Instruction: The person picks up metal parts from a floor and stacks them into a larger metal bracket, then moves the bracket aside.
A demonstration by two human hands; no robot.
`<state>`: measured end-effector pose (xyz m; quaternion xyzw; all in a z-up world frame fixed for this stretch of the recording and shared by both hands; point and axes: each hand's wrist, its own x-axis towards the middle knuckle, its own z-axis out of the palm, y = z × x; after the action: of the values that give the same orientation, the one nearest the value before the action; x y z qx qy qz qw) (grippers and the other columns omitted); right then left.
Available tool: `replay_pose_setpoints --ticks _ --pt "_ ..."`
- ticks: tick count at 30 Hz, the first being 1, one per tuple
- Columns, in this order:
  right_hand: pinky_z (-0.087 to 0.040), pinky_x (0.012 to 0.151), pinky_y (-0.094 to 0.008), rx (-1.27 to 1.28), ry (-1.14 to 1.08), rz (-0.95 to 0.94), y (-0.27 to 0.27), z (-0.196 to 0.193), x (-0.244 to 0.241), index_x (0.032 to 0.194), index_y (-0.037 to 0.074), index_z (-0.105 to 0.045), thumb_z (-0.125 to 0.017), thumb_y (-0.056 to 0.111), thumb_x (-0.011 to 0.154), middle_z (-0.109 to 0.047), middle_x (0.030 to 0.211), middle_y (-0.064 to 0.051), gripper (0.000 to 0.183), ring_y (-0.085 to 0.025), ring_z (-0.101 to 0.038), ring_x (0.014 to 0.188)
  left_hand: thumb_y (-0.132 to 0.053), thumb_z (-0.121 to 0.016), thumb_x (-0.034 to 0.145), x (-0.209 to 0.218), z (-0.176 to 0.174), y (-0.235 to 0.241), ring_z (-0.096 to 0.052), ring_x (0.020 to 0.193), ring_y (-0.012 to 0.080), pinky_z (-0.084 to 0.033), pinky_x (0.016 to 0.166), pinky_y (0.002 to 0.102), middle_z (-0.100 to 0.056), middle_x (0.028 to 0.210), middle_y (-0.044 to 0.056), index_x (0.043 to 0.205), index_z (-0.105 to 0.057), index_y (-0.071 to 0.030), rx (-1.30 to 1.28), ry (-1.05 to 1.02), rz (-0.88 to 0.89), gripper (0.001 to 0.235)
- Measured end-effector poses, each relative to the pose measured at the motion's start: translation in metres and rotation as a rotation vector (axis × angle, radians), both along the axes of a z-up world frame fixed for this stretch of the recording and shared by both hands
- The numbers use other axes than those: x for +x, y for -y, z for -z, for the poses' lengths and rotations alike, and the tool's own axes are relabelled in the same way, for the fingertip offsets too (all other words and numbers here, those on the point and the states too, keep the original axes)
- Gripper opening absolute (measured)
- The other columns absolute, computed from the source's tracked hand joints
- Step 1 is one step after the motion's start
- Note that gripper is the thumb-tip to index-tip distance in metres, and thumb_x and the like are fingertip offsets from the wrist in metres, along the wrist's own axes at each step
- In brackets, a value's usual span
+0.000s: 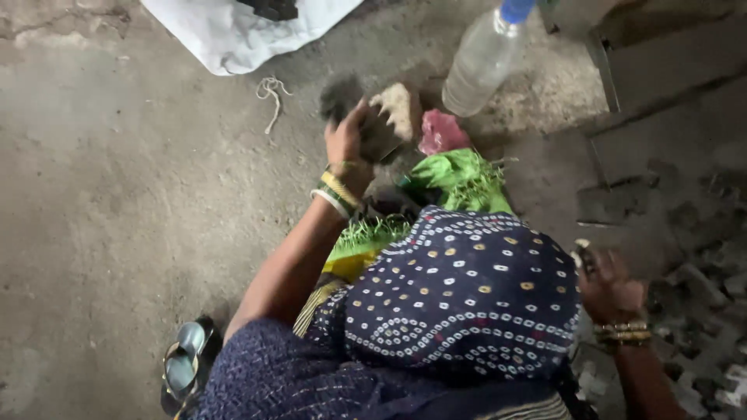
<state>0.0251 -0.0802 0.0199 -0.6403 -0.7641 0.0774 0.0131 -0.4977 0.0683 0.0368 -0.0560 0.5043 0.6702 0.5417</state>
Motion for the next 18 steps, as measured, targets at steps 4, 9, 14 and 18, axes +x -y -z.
replay_pose_setpoints --ticks 4,9,14,18 --pt "-0.060 0.076 -0.045 -0.151 0.034 -0.015 0.011 0.013 0.015 0.133 0.014 -0.064 -0.065 0.031 0.093 -0.067 0.127 -0.011 0.044 -0.032 -0.071 0.100 -0.001 -0.072 0.087 -0.057 0.119 0.007 -0.073 0.081 0.0324 -0.064 0.071 0.050 -0.070 0.095 0.013 0.111 -0.063 0.001 -0.206 -0.032 -0.260 0.026" --pt "-0.059 0.079 -0.043 -0.246 0.061 0.014 0.002 0.025 0.031 0.139 0.016 -0.060 -0.065 0.033 0.094 -0.067 0.128 -0.008 0.048 -0.031 -0.071 0.101 -0.028 -0.061 0.088 -0.186 0.181 -0.136 -0.070 0.084 0.0362 -0.063 0.070 0.056 -0.067 0.103 0.016 0.119 -0.056 -0.003 0.176 0.080 -0.234 0.040" --pt "-0.059 0.082 -0.041 -0.282 0.092 0.107 -0.012 0.022 0.035 0.144 0.019 -0.057 -0.064 0.036 0.095 -0.067 0.128 -0.006 0.052 -0.029 -0.071 0.101 -0.053 -0.059 0.089 -0.254 0.173 -0.236 -0.070 0.092 0.0412 -0.062 0.072 0.058 -0.066 0.120 0.020 0.133 -0.052 -0.002 -0.059 -0.020 -0.187 0.068" --pt "-0.058 0.087 -0.043 -0.112 -0.018 0.089 -0.008 0.009 0.027 0.138 0.017 -0.060 -0.064 0.033 0.095 -0.066 0.129 -0.008 0.046 -0.030 -0.069 0.106 -0.055 -0.063 0.092 -0.218 0.236 -0.186 -0.072 0.101 0.0506 -0.065 0.080 0.063 -0.062 0.136 0.033 0.142 -0.045 0.007 -0.017 0.322 -0.240 0.081"
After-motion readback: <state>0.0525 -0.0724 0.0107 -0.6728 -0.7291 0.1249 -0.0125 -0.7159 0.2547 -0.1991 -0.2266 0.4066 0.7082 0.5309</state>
